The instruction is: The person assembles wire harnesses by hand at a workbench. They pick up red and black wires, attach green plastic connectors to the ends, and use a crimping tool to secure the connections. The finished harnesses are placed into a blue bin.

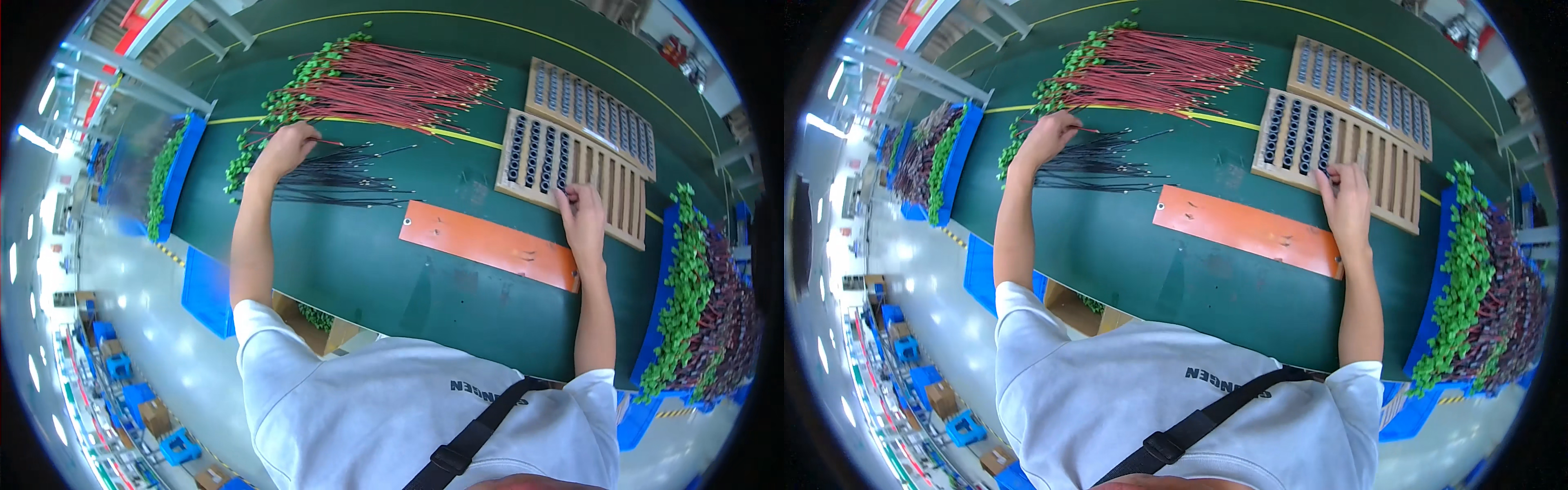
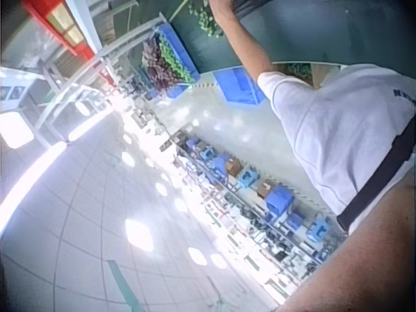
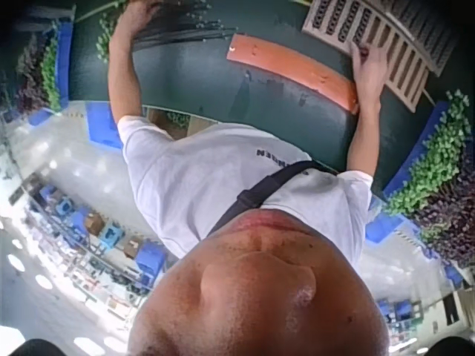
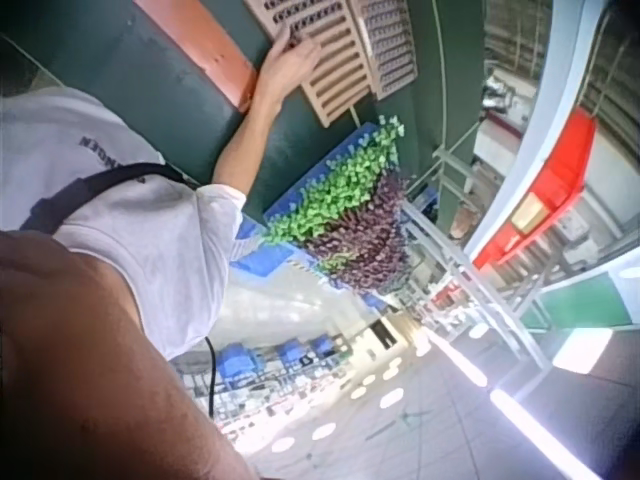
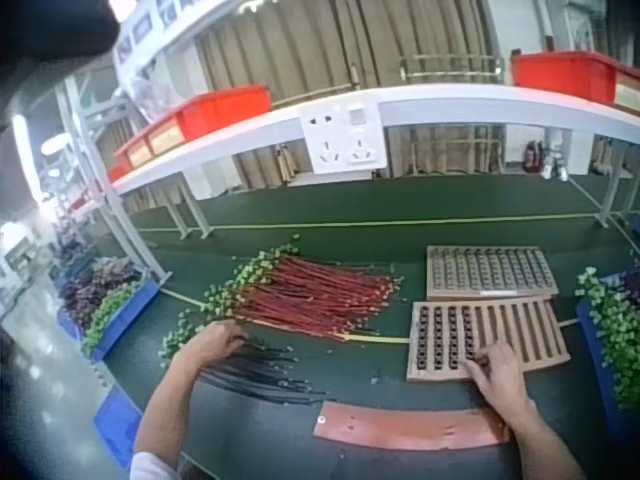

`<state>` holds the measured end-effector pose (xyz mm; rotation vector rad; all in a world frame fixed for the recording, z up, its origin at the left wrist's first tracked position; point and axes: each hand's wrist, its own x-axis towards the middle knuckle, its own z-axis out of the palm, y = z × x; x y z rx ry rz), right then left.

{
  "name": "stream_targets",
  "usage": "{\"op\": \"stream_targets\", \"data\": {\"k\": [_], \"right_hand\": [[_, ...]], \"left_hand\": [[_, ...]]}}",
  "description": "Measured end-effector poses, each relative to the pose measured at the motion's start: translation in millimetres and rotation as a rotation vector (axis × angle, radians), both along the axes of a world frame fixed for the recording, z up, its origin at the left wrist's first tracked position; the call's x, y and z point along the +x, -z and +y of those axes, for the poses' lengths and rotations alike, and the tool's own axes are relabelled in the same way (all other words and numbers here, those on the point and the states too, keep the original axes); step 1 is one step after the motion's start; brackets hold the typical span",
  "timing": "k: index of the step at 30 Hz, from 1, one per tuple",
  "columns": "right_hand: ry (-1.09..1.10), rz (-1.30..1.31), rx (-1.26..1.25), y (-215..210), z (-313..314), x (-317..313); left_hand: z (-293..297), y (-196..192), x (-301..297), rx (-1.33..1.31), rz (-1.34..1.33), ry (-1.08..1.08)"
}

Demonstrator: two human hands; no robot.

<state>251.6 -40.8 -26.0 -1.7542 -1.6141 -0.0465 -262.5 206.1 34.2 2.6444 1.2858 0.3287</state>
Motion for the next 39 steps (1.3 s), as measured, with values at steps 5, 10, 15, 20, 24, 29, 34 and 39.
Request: {"op": "stream_targets", "data": {"k": [5,10,15,20,24,29,34,39], "right_hand": [[-0.003,0.007,0.026,0,-4,2],[0.023,0.152,0.044,13,-11,23],[0.038,0.803,0.269,44,-12,67],[0.03,0.934,0.27,32,-15,56],[0.016,0.984,0.279,30,-11,49],[0.016,0.992,0.275,35,-17,59],[0.054,1.054,0.295,0,-23,26],[-0.27,1.303,0.317,-22,-55,-45]], "left_hand": [[-2,14,-3,-0.024,0.095,0.109],[-1,23,8,0.118,0.151,0.1],[11,8,-4,0.152,-0.066,0.049],[33,-47,-62,0.121,-0.591,-0.315],[37,-98,-107,0.396,-0.973,-0.363],[2,-137,-40,0.938,-0.634,-0.284],[-105,-84,115,0.22,-0.595,0.102],[-181,-32,200,-0.215,-0.615,0.372]]}}
